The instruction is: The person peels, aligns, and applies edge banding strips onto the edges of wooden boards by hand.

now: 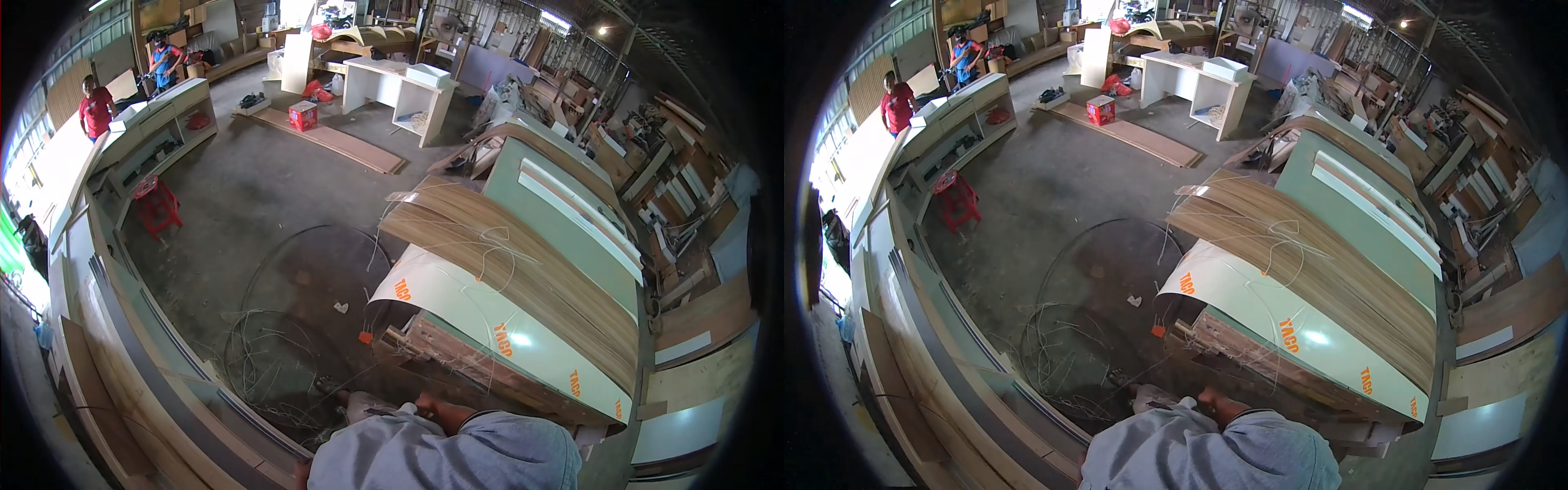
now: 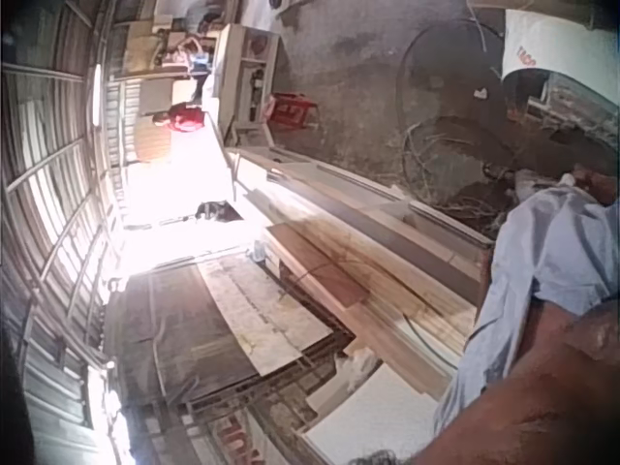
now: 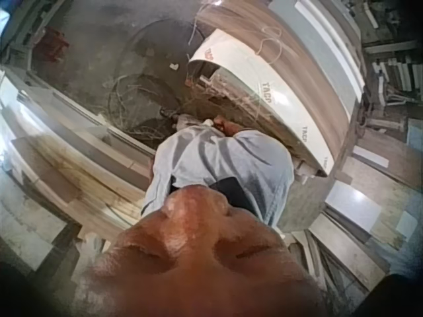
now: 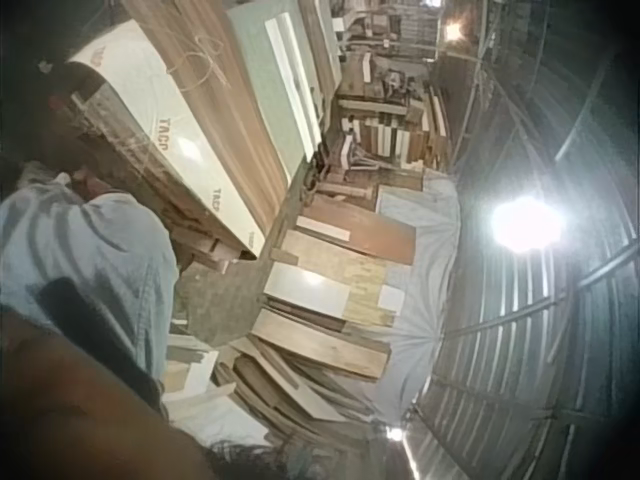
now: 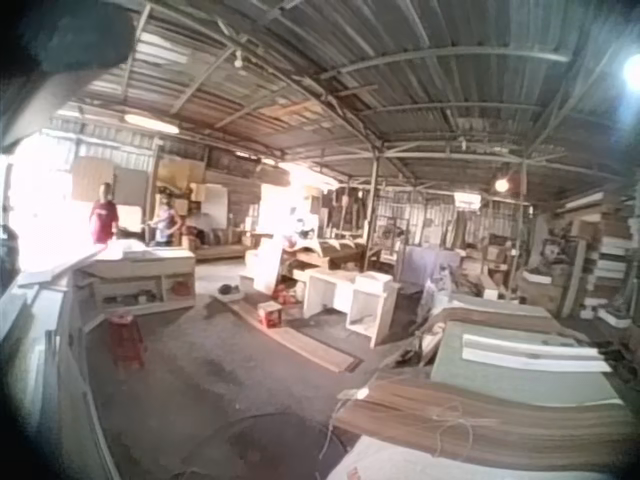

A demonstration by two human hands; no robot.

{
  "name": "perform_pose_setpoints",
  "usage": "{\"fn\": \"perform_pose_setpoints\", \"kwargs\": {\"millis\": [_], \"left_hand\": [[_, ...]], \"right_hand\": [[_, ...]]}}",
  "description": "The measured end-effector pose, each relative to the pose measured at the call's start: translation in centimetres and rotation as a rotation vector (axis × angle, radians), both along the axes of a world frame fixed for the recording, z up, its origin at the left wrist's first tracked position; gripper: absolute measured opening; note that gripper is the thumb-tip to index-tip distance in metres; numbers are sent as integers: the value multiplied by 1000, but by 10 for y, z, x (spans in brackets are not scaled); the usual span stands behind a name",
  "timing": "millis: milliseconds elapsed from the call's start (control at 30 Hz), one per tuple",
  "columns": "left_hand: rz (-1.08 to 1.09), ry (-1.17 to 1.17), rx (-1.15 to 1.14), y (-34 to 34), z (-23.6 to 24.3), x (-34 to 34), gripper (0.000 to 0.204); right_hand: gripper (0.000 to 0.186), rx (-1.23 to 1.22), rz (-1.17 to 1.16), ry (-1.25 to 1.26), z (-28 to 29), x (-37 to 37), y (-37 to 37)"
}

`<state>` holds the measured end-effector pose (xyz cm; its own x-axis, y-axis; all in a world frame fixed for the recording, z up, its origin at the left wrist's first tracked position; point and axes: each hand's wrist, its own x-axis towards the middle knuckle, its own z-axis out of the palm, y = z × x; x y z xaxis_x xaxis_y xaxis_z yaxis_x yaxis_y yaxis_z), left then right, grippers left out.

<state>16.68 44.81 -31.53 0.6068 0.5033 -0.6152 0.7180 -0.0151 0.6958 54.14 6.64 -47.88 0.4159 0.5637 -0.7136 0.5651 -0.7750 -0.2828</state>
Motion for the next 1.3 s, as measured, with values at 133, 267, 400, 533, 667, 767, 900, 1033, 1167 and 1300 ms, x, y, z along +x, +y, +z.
{"fn": "perform_pose_setpoints", "kwargs": {"millis": [133, 267, 400, 533, 667, 767, 900, 1033, 1167, 1300], "left_hand": [[-70, 138, -11, -11, 9, -17, 31], [-46, 239, -13, -7, 18, -33, 32], [-55, 256, -40, 11, 23, -7, 33], [6, 293, -58, 36, 28, 14, 34], [6, 301, -101, 63, 31, 56, 36], [62, 234, -123, 78, 29, 75, 34], [204, 217, -177, 97, 15, 68, 34], [66, 231, -64, 119, -56, 95, 35], [122, 296, -144, 102, -6, 139, 46], [18, 477, -249, 54, -35, 126, 54]], "right_hand": [[19, 22, 44, -45, -11, 3, 3], [21, 228, -23, 13, 92, 13, 92], [30, 19, -638, 277, 122, 57, 179], [33, 58, -543, 277, 123, 78, 275], [26, 171, -589, 291, 85, 106, 332], [39, 202, -461, 257, 91, 120, 375], [24, 98, -550, 375, 98, 114, 435], [24, 139, -714, 460, 47, 172, 381], [16, 128, -574, 367, 32, 174, 364], [19, -84, -358, 302, -59, 163, 336]]}}
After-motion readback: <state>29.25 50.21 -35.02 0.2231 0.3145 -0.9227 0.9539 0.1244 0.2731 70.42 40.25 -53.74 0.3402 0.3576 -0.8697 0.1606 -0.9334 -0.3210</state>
